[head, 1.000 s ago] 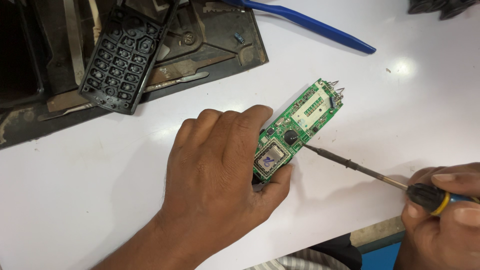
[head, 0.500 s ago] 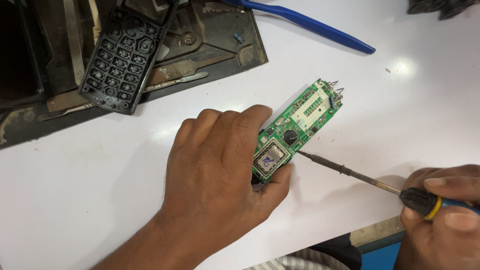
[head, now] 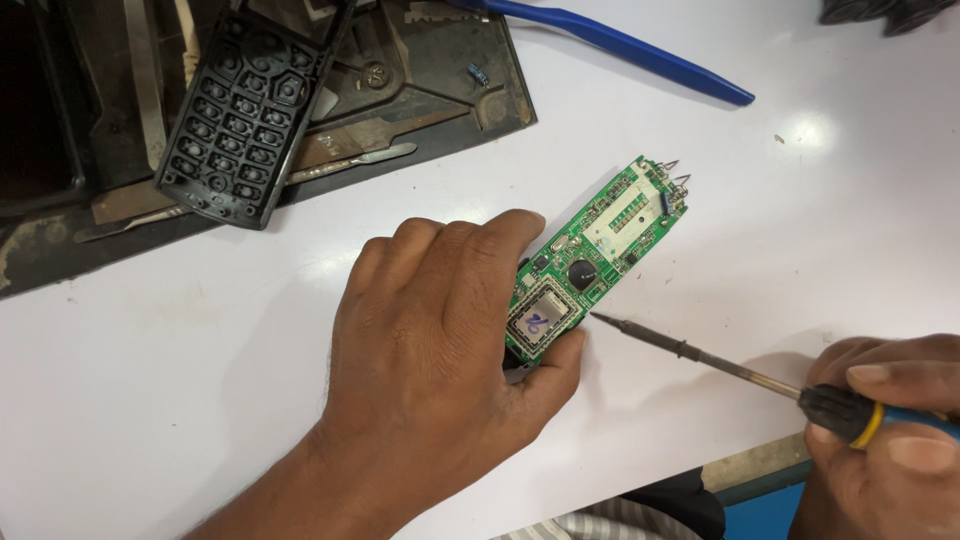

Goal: The person holds a disassembled feature-phone motherboard on a white workbench with their left hand and uses a soldering iron in their right hand to solder points along the board, repositioning the board and touching the iron to different components across the workbench.

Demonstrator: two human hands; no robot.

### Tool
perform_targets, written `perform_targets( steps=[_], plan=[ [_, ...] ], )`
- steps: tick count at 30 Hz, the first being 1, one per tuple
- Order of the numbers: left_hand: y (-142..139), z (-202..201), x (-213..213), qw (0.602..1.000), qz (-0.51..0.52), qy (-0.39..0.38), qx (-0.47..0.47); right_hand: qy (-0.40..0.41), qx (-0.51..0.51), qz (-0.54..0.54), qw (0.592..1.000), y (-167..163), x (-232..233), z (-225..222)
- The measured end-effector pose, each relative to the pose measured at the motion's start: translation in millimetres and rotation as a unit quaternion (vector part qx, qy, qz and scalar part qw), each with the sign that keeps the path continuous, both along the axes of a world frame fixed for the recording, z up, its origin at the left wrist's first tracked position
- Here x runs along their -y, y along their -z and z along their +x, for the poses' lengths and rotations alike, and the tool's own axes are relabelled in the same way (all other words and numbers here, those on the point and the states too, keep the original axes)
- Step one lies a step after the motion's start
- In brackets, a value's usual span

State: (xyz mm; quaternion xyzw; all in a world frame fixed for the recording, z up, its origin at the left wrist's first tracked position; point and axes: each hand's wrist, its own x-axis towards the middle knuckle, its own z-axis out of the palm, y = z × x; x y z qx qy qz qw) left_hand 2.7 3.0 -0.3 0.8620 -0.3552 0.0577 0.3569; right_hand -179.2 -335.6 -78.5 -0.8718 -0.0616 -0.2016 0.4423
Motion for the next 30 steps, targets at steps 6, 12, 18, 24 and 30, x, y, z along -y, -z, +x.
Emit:
perform_targets(
  steps=[6,12,18,24,30],
  plan=[
    [-0.6,-0.3,0.7,1.000,0.000,-0.001,0.000,0.069,-0.024,0.042,0.996,11.3,3.8,-8.0],
    [-1.1,-0.2,-0.2,1.000,-0.006,0.000,0.000,0.042,-0.022,-0.001,0.999,8.0,5.9,-9.5],
    [-1.0,-0.9,0.2,1.000,-0.009,0.001,0.000,0.083,0.020,-0.103,0.991,8.5,-7.0,-8.5],
    [-1.2,-0.5,-0.6,1.000,-0.007,0.001,0.000,0.102,0.006,-0.106,0.989,9.0,-7.5,-7.7],
    [-1.6,-0.4,0.0,1.000,-0.005,0.002,-0.003,0.118,-0.018,-0.094,0.988,6.3,-10.3,-10.0]
  ],
)
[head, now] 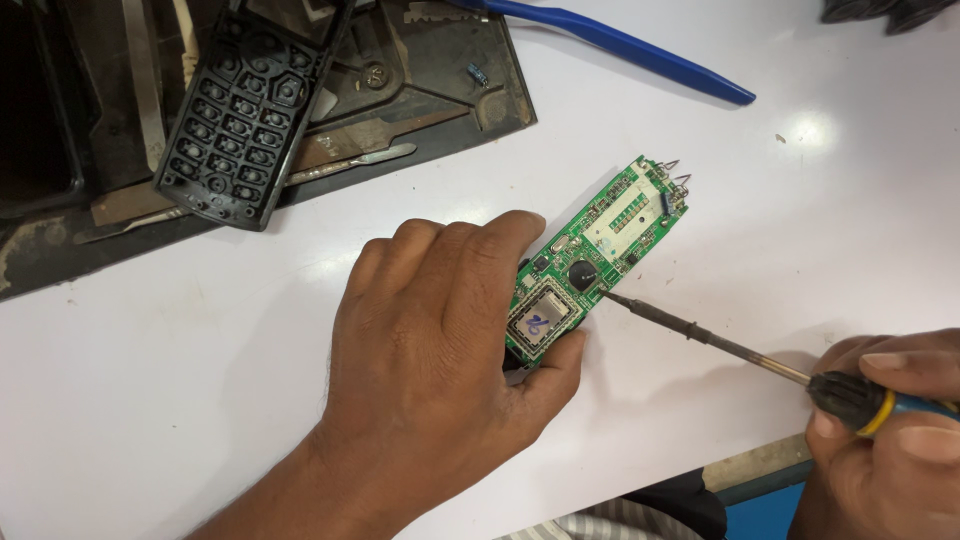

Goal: The person holds a disassembled feature-phone motherboard on a white workbench with their left hand and uses a soldering iron in their right hand to solder points along the board, repositioning the board and touching the iron to different components across the workbench.

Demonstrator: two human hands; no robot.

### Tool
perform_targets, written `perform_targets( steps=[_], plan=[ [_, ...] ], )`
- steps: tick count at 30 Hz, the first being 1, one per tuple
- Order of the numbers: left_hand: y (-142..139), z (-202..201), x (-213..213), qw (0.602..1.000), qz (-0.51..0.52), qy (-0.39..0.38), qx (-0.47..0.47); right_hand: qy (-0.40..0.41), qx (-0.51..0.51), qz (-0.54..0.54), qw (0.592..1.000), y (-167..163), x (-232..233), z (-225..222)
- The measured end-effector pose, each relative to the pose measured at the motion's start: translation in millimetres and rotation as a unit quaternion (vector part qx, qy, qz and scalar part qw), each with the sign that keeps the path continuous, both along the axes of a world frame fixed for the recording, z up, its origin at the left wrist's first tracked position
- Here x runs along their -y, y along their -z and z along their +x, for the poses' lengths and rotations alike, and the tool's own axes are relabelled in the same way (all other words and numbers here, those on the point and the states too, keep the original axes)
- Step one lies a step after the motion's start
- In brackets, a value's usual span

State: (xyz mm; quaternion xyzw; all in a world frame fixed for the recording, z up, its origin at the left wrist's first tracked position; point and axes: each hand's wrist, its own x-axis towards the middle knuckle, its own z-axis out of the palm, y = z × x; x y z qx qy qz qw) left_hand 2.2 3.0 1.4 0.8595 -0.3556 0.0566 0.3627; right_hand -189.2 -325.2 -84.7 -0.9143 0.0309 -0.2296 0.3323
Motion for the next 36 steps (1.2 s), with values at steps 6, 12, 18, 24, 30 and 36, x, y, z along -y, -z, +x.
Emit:
perform_targets(
  steps=[6,12,18,24,30,36],
  plan=[
    [-0.6,0.0,-0.8,1.000,0.003,-0.001,0.001,-0.043,0.040,0.019,0.998,0.7,-0.1,3.7],
    [0.2,-0.5,-0.2,1.000,0.002,-0.002,0.004,0.053,0.007,0.071,0.996,-10.0,-17.9,8.9],
    [5.0,3.8,-2.6,1.000,0.003,-0.007,0.030,0.167,0.041,0.142,0.975,-16.5,-63.2,26.4],
    [7.3,8.8,-0.5,0.999,-0.001,-0.009,0.031,0.164,0.097,0.288,0.938,-21.2,-70.9,43.7],
    [13.2,19.5,7.1,0.998,-0.009,-0.006,0.056,0.109,0.153,0.313,0.931,-3.0,-61.3,64.6],
    [22.7,15.7,10.2,0.999,-0.033,0.011,0.039,0.004,0.132,0.320,0.938,-8.7,-33.5,55.5]
  ],
)
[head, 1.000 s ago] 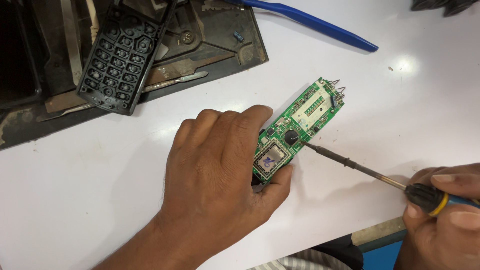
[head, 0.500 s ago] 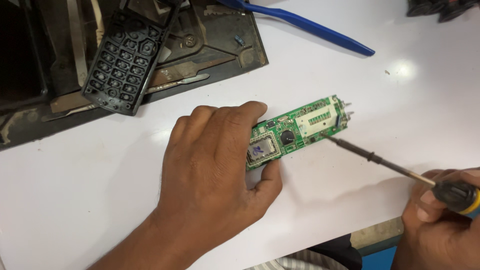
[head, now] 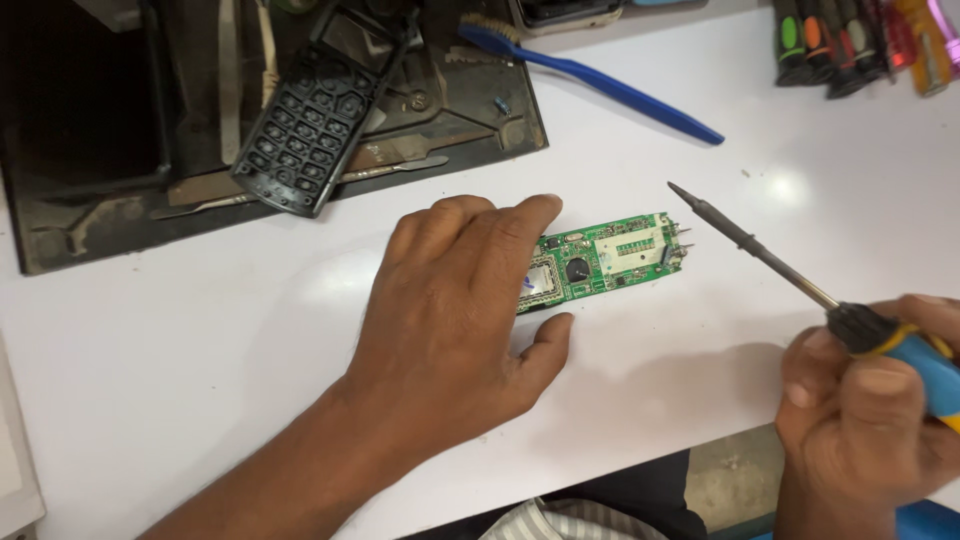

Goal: The person holds a disassembled feature-phone motherboard on a white workbench with their left hand and uses a soldering iron in their right hand to solder points along the board, repositioning the board and touching the iron to different components across the workbench.

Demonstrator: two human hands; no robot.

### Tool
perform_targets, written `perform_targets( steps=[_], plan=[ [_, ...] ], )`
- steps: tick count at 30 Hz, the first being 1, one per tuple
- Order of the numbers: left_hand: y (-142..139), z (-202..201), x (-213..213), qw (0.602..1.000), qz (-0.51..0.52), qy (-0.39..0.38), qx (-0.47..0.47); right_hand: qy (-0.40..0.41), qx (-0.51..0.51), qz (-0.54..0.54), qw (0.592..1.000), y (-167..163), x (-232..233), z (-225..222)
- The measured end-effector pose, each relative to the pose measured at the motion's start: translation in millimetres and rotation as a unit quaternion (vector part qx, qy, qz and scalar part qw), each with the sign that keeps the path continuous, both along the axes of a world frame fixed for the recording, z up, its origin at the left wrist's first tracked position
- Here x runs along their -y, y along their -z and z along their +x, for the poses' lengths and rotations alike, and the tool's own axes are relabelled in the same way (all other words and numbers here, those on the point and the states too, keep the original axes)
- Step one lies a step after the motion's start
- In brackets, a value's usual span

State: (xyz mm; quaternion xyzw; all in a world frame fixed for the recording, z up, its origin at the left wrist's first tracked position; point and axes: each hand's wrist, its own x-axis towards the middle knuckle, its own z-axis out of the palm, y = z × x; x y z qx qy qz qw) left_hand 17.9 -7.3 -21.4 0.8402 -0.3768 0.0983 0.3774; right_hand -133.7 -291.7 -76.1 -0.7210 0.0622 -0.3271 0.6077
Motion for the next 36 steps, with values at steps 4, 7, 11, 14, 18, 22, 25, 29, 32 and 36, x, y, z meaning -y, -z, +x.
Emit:
perform_targets(
  steps=[4,7,11,14,18,22,25,29,32,36],
  plan=[
    [10.0,9.9,2.8,1.000,-0.016,0.026,0.003,-0.016,0.008,-0.021,1.000,-2.8,1.3,17.7],
    [17.2,19.7,5.5,0.999,-0.017,0.038,0.000,-0.016,0.002,-0.032,0.999,-8.9,-0.9,35.0],
    [21.5,31.1,8.4,0.998,-0.024,0.045,0.030,-0.035,0.003,-0.002,0.999,-11.6,-3.3,47.7],
    [24.2,38.0,10.8,0.998,-0.023,0.045,0.027,-0.047,-0.016,-0.001,0.999,-8.3,1.9,51.8],
    [30.1,42.7,16.7,0.998,-0.038,0.031,0.036,-0.054,-0.038,0.001,0.998,-2.6,15.9,55.9],
    [36.8,52.4,23.6,0.995,-0.057,0.014,0.076,-0.051,-0.027,-0.013,0.998,0.0,28.3,61.7],
    [41.1,61.1,29.5,0.994,-0.077,0.003,0.075,-0.030,0.001,-0.019,0.999,2.8,31.7,66.7],
    [45.9,63.8,35.4,0.991,-0.117,0.029,0.059,0.005,0.028,-0.011,1.000,7.5,29.8,72.1],
    [49.1,64.9,36.7,0.989,-0.134,0.031,0.062,0.017,0.019,-0.024,0.999,8.4,27.3,73.7],
    [52.1,64.2,36.5,0.990,-0.134,0.022,0.047,0.019,0.016,-0.017,1.000,6.8,24.9,73.8]
  ],
)
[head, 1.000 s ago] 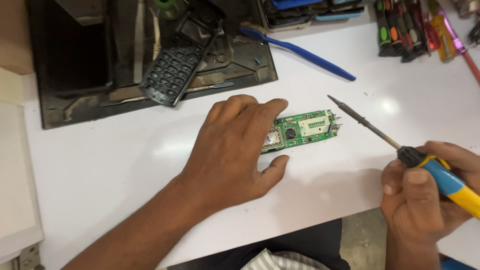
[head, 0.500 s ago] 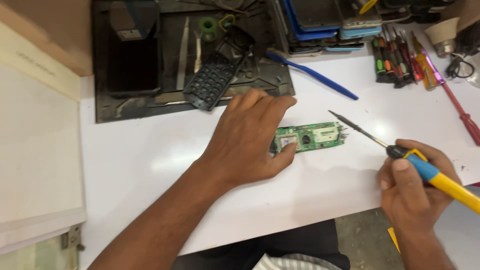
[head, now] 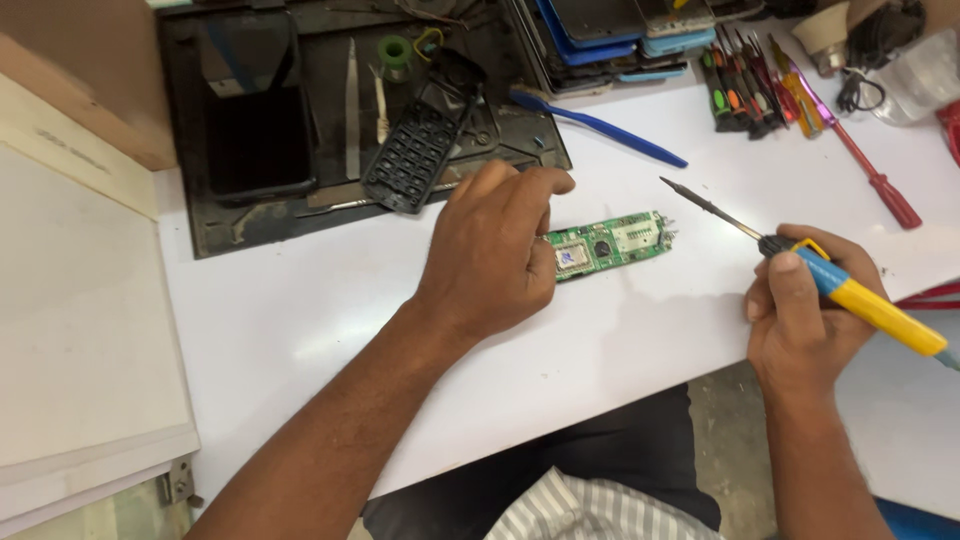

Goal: The person holds a disassembled feature-phone motherboard on a white workbench with their left hand and uses a soldering iron in their right hand to solder points along the board, repositioning the board and touching the iron to different components across the workbench.

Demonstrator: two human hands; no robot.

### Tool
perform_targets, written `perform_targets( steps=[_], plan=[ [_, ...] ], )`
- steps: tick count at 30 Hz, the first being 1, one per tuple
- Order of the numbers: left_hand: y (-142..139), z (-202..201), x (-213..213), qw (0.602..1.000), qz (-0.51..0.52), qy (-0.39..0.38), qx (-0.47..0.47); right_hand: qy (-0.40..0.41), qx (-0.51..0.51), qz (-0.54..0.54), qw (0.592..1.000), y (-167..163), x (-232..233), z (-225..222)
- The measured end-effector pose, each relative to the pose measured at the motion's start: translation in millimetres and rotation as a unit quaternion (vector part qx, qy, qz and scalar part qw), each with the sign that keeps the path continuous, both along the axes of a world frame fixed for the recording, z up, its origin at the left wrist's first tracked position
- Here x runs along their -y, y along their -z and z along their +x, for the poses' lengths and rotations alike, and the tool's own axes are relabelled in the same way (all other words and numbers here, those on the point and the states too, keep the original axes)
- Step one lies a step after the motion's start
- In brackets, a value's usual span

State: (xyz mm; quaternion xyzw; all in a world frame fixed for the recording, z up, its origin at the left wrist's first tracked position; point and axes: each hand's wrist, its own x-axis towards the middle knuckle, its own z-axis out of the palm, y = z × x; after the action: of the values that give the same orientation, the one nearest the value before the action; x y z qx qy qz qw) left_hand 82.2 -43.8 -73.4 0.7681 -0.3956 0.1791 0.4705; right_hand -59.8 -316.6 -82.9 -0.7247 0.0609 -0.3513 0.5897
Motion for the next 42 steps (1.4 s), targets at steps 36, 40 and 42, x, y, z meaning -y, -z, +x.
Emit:
perform_targets(
  steps=[36,40,42],
  plan=[
    [-15.5,-38.5,-30.5,0.982,0.133,0.006,-0.133,-0.047,-0.031,0.065,0.996,-5.7,-29.9,-28.7],
    [-17.1,-45.4,-37.0,0.981,0.132,-0.030,-0.138,-0.029,-0.043,0.052,0.997,-10.7,-37.0,-39.4],
    [-19.1,-49.4,-41.2,0.983,0.129,-0.041,-0.125,-0.017,-0.058,0.023,0.998,-13.1,-40.9,-45.1]
  ],
)
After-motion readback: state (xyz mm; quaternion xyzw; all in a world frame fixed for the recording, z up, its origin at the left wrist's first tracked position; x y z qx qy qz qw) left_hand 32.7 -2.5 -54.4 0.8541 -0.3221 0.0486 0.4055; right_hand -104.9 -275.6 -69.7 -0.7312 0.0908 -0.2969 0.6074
